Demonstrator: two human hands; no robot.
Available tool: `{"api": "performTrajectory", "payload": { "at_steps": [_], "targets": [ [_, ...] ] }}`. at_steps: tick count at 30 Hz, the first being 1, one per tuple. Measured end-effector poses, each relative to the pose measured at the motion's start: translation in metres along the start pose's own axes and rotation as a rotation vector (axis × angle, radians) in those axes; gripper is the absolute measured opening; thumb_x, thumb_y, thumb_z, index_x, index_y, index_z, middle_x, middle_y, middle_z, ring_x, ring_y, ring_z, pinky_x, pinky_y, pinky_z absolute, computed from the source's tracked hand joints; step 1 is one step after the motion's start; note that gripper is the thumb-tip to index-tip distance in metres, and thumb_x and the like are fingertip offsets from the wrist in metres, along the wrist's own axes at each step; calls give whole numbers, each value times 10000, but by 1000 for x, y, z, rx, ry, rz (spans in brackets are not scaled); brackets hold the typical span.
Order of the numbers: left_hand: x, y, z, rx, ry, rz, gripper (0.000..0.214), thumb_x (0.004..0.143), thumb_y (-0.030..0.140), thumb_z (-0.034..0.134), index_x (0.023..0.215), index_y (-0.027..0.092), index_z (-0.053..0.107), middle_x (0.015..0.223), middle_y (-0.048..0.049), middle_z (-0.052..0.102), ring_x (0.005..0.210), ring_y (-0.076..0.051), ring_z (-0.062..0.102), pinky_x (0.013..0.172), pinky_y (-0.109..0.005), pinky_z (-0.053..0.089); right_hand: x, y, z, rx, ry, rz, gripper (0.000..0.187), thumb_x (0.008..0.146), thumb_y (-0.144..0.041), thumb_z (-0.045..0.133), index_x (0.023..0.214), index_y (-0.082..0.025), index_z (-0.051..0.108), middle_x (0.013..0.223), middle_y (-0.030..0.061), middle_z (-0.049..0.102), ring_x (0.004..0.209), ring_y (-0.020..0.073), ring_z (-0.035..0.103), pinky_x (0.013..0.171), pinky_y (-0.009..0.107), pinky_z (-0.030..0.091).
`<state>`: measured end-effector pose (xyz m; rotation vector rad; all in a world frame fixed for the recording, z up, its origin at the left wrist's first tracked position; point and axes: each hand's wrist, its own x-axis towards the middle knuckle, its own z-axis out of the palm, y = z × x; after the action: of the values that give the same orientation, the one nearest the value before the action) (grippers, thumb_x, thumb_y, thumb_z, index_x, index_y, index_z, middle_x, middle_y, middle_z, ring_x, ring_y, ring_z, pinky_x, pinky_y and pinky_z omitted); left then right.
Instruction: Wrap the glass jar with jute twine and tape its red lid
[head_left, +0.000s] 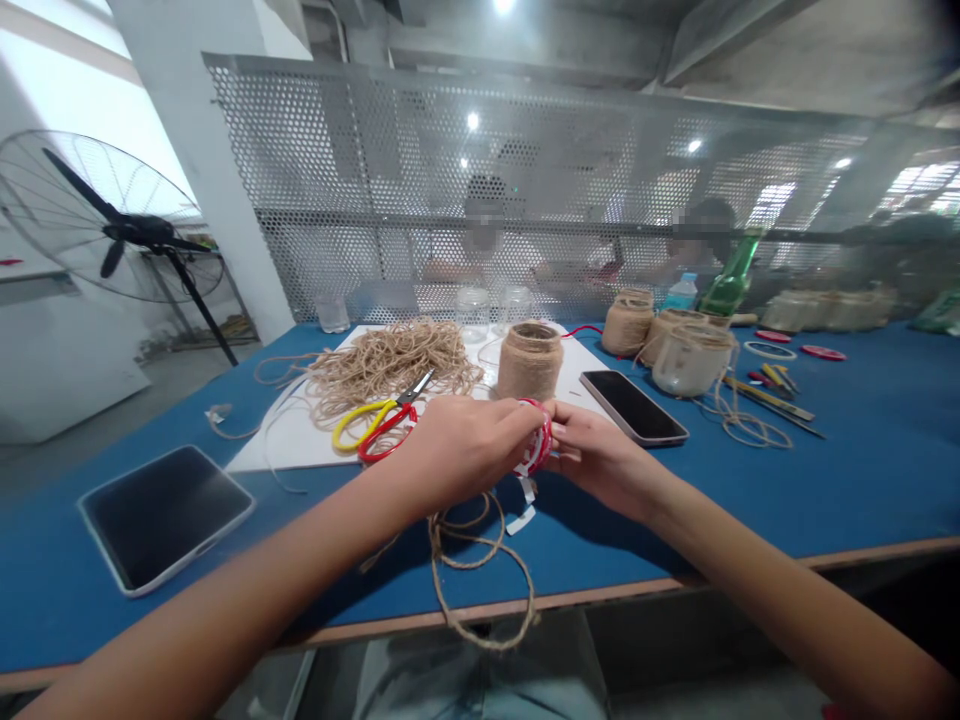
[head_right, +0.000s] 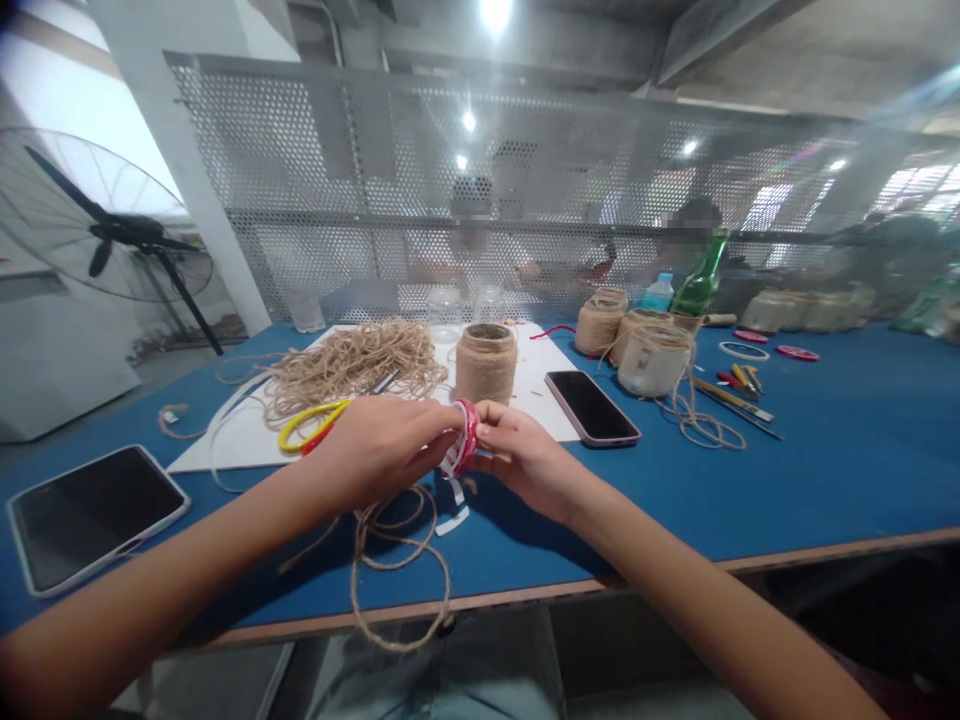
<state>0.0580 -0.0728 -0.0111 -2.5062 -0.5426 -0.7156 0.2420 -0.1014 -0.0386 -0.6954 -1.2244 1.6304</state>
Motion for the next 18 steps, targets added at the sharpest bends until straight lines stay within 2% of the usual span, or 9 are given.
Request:
{"api": "performTrajectory", "payload": {
  "at_steps": [7,11,18],
  "targets": [
    [0,-1,1,5,-24,-1,199,890,279,359,815,188,519,702,22,630,572,-100,566,458,-228,267,0,2,-1,31,-21,-3,95,772,-230,612,795,-156,558,761,3,547,689,103,521,706,260,432],
    [-1,0,2,-43,-19,-11,199,887,311,368,899,192,526,762,9,652,638,-106,593,498,-217,321,0,1,-1,35,-23,-5,93,767,-227,617,788,-159,557,728,-3,555,667,101,524,699,258,433],
    [-1,2,0,-221,-142,-193,206,864,337,405,953,201,531,793,8,659,643,-104,593,565,-211,377,-1,1,-1,19,-34,-6,98,779,-240,605,811,-161,556,795,17,574,723,115,538,731,274,428]
  ]
}}
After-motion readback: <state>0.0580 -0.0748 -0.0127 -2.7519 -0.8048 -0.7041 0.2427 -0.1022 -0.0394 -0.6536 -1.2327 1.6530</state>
